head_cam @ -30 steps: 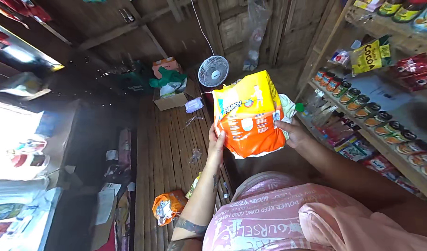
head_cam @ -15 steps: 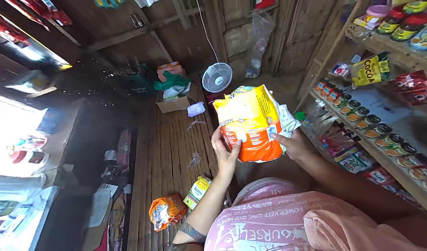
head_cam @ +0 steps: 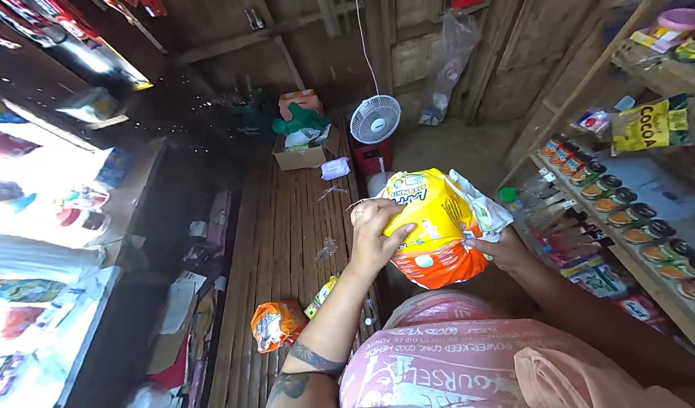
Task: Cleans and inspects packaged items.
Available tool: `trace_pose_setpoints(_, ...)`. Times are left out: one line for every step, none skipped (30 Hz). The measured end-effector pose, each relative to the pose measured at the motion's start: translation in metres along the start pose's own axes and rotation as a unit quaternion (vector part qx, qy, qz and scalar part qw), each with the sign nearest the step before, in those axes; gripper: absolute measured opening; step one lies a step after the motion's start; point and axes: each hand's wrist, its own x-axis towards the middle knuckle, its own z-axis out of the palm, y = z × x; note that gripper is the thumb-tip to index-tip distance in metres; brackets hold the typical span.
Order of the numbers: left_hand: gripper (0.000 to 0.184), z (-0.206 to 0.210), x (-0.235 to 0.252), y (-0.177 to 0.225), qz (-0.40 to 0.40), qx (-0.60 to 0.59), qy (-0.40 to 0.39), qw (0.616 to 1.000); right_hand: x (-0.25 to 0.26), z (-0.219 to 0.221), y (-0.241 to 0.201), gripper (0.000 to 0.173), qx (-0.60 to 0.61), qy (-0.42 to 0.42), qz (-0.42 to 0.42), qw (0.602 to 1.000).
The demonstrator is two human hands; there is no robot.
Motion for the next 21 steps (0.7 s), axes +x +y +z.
trace_pose_setpoints(0.029,-0.001,0.002,0.000,0.003,-0.005,-0.007,1.000,-0.001,0.001,-0.001,0.070,-0.007,-0.001,0.009,1.000)
trace_pose_setpoints(0.027,-0.001,0.004,-0.001,0.007,-0.019,-0.017,1.000,-0.002,0.002,-0.002,0.069,-0.014,-0.002,0.016,1.000)
trace_pose_setpoints(0.027,-0.003,0.005,-0.001,0.003,-0.042,-0.035,0.998,-0.002,0.002,-0.001,0.068,-0.016,-0.005,0.022,1.000)
trace_pose_setpoints(0.027,-0.004,0.006,0.000,-0.007,-0.074,-0.050,0.996,-0.001,0.001,0.000,0.067,-0.015,-0.012,0.026,0.999)
trace_pose_setpoints(0.027,-0.004,0.006,0.001,-0.021,-0.108,-0.063,0.992,0.000,0.001,0.002,0.066,-0.015,-0.018,0.031,0.999)
trace_pose_setpoints(0.026,-0.005,0.006,0.003,-0.040,-0.138,-0.075,0.987,0.001,0.000,0.005,0.065,-0.016,-0.026,0.037,0.999)
trace_pose_setpoints(0.025,-0.005,0.006,0.006,-0.066,-0.161,-0.087,0.981,0.003,-0.001,0.008,0.062,-0.020,-0.033,0.045,0.998)
trace_pose_setpoints(0.023,-0.006,0.006,0.009,-0.097,-0.181,-0.102,0.973,0.005,-0.001,0.009,0.060,-0.027,-0.039,0.053,0.997)
trace_pose_setpoints(0.022,-0.007,0.006,0.012,-0.131,-0.202,-0.121,0.963,0.006,-0.002,0.010,0.058,-0.035,-0.043,0.064,0.996)
trace_pose_setpoints(0.022,-0.008,0.007,0.015,-0.171,-0.225,-0.143,0.949,0.007,-0.002,0.010,0.058,-0.040,-0.046,0.076,0.995)
trace_pose_setpoints(0.021,-0.010,0.008,0.017,-0.213,-0.250,-0.160,0.931,0.007,-0.003,0.009,0.060,-0.043,-0.051,0.086,0.994)
trace_pose_setpoints(0.021,-0.011,0.009,0.018,-0.250,-0.278,-0.174,0.911,0.009,-0.004,0.009,0.060,-0.047,-0.052,0.098,0.993)
trace_pose_setpoints(0.022,-0.012,0.010,0.019,-0.283,-0.304,-0.182,0.891,0.010,-0.005,0.009,0.058,-0.051,-0.048,0.108,0.992)
trace_pose_setpoints(0.023,-0.012,0.010,0.020,-0.312,-0.328,-0.182,0.873,0.012,-0.007,0.009,0.055,-0.053,-0.034,0.109,0.992)
trace_pose_setpoints(0.024,-0.013,0.011,0.020,-0.339,-0.346,-0.177,0.857,0.015,-0.010,0.009,0.055,-0.053,-0.006,0.102,0.993)
trace_pose_setpoints(0.026,-0.013,0.011,0.019,-0.361,-0.361,-0.168,0.843,0.017,-0.012,0.008,0.057,-0.053,0.030,0.087,0.994)
trace_pose_setpoints(0.027,-0.013,0.012,0.018,-0.383,-0.372,-0.156,0.831,0.018,-0.012,0.003,0.057,-0.053,0.065,0.059,0.995)
trace_pose_setpoints(0.029,-0.014,0.012,0.018,-0.403,-0.381,-0.138,0.821,0.018,-0.011,-0.004,0.056,-0.057,0.089,0.022,0.994)
trace_pose_setpoints(0.029,-0.013,0.013,0.018,-0.420,-0.389,-0.118,0.811,0.016,-0.008,-0.013,0.054,-0.069,0.102,-0.028,0.992)
trace_pose_setpoints(0.030,-0.013,0.014,0.018,-0.432,-0.398,-0.102,0.803,0.012,-0.004,-0.021,0.052,-0.090,0.096,-0.091,0.987)
trace_pose_setpoints(0.031,-0.011,0.014,0.018,-0.437,-0.412,-0.087,0.795,0.007,0.001,-0.028,0.050,-0.117,0.073,-0.153,0.979)
